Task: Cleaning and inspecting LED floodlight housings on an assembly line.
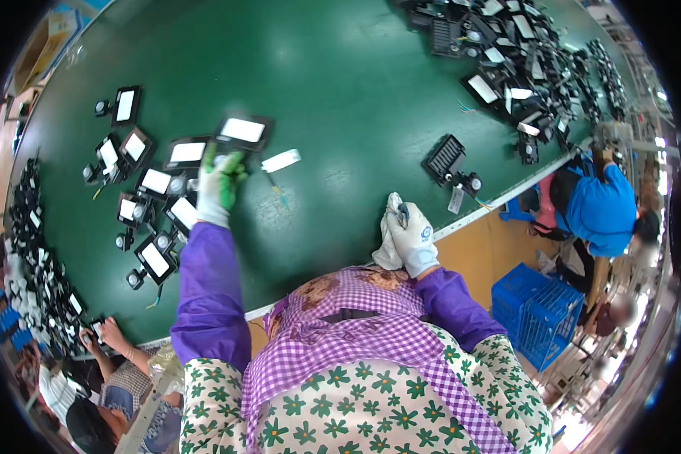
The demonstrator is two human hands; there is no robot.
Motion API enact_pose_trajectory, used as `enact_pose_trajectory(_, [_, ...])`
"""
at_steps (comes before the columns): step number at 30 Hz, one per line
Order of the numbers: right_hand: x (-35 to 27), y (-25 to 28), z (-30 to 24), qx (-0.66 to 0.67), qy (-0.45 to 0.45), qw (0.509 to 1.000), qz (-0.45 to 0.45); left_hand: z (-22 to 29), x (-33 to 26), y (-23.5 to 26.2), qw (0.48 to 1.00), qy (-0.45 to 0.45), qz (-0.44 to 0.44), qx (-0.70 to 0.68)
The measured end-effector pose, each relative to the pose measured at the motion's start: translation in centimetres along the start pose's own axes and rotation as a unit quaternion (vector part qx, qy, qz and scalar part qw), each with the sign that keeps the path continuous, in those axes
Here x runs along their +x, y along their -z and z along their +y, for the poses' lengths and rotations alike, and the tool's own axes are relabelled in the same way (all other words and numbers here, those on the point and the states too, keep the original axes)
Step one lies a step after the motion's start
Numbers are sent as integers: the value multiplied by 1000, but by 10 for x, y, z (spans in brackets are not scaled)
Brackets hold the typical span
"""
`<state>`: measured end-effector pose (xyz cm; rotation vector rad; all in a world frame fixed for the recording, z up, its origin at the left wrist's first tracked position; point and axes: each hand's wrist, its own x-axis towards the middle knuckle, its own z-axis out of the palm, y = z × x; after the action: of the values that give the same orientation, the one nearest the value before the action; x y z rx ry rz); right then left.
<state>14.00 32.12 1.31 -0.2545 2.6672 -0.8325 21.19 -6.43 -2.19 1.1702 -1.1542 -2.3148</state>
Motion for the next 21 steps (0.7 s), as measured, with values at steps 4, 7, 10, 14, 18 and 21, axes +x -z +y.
enact_pose_trajectory(4, [-15, 27, 25, 4, -54, 998, 37, 35, 49, 65, 998, -45, 28, 43])
enact_pose_trajectory(7, [-17, 45, 38, 9, -123, 989, 86, 65, 78, 110, 991, -61, 116, 36])
enact_pose_trajectory(10, [-15, 59, 63, 59, -157, 976, 139, 84, 64, 88, 959, -113, 217, 145])
enact_pose_trajectory(14, [-9, 55, 84, 80, -171, 966, 176, 70, 2, -68, 669, -395, 298, 555])
enact_pose_trajectory(18, [-4, 50, 80, -46, -94, 985, 139, -12, -47, -256, 709, -410, -243, 520])
enact_pose_trajectory(21, [4, 33, 76, -110, -25, 987, 116, -69, -89, -353, 542, -331, -402, 659])
